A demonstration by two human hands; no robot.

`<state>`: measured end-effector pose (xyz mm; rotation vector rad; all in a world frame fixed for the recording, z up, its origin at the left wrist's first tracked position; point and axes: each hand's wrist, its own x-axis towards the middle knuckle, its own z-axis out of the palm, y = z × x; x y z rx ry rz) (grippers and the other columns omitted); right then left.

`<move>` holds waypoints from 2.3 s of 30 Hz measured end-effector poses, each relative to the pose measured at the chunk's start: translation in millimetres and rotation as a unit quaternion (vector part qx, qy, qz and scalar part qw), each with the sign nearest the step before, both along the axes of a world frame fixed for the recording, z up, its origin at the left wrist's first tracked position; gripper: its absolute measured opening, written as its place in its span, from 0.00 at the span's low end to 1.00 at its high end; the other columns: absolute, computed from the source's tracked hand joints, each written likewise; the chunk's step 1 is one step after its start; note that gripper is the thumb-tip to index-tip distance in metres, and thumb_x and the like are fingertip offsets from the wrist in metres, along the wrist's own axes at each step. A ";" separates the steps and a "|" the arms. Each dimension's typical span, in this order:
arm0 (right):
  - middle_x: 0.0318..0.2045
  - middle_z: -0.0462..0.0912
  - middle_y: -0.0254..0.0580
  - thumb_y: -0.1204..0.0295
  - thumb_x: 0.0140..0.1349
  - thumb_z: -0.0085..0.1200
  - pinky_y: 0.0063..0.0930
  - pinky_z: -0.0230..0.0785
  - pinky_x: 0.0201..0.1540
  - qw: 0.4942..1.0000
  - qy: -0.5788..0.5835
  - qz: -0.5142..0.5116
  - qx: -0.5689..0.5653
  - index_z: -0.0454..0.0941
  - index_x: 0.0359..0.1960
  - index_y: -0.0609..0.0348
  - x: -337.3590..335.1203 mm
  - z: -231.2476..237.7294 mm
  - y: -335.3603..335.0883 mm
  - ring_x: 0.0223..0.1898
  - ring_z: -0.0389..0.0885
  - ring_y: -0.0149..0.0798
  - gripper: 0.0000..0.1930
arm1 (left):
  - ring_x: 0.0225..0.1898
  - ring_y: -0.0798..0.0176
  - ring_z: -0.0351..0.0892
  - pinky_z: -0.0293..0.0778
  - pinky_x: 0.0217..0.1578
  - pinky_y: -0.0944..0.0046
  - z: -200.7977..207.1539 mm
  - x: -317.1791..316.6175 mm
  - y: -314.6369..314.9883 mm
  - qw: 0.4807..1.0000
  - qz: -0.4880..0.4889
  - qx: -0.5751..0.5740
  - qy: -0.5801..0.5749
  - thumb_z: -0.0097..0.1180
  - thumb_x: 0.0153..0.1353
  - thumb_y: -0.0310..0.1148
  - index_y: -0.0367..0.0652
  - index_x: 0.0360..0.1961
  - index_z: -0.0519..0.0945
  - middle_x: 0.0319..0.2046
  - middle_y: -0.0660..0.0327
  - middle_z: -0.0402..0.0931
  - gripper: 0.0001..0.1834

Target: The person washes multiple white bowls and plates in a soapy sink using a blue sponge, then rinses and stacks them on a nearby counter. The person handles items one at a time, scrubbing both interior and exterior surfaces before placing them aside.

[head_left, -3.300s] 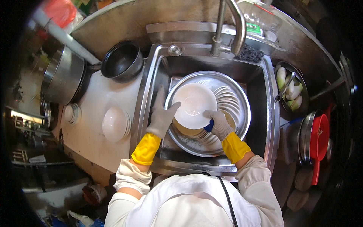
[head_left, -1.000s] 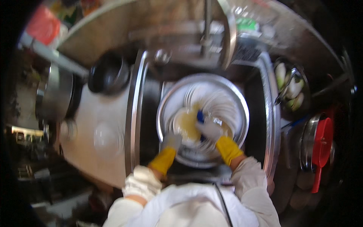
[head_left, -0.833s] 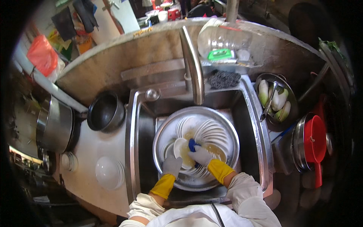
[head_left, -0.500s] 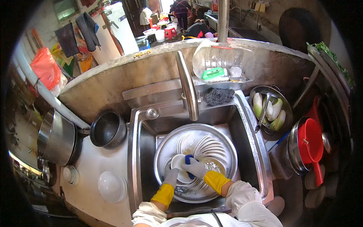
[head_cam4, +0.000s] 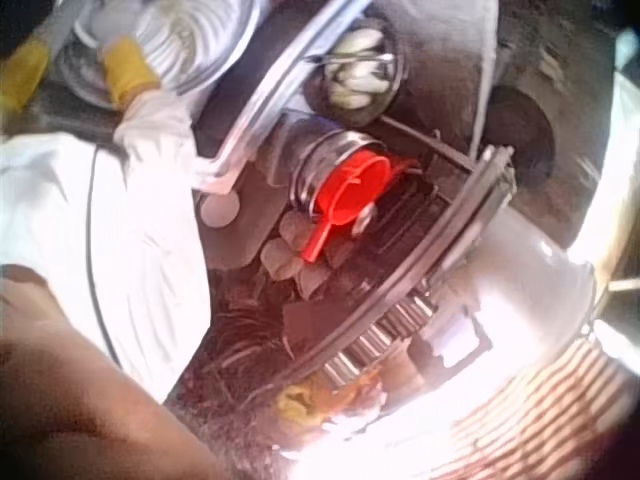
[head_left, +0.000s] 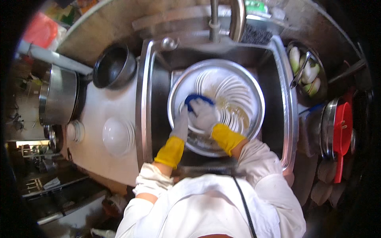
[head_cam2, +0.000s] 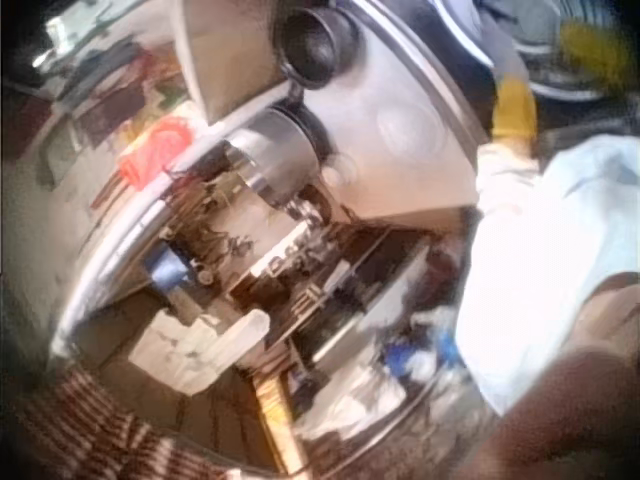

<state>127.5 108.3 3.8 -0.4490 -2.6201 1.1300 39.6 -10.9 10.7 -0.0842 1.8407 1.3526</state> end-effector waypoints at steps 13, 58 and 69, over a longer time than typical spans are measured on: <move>0.59 0.79 0.61 0.67 0.62 0.56 0.44 0.68 0.65 0.976 -0.097 -0.021 0.191 0.77 0.61 0.65 5.2 -8.0 -6.4 0.61 0.77 0.62 0.26 | 0.69 0.48 0.71 0.66 0.67 0.59 8.4 -2.8 4.0 0.994 -0.029 -0.067 0.088 0.46 0.75 0.56 0.32 0.73 0.66 0.68 0.46 0.71 0.40; 0.67 0.75 0.60 0.70 0.62 0.60 0.42 0.62 0.74 0.978 0.036 0.089 -0.183 0.71 0.70 0.61 11.7 28.7 -26.3 0.70 0.72 0.55 0.32 | 0.59 0.45 0.79 0.71 0.63 0.57 51.9 -15.9 6.3 0.975 0.026 -0.025 0.221 0.46 0.75 0.57 0.33 0.67 0.73 0.57 0.46 0.80 0.36; 0.59 0.83 0.50 0.67 0.63 0.61 0.47 0.68 0.68 0.984 0.035 0.109 -0.136 0.80 0.61 0.53 2.0 31.5 -23.4 0.62 0.79 0.53 0.23 | 0.60 0.46 0.79 0.73 0.62 0.51 32.4 -14.2 -0.7 0.974 0.142 0.038 0.174 0.57 0.68 0.51 0.39 0.69 0.71 0.60 0.48 0.78 0.35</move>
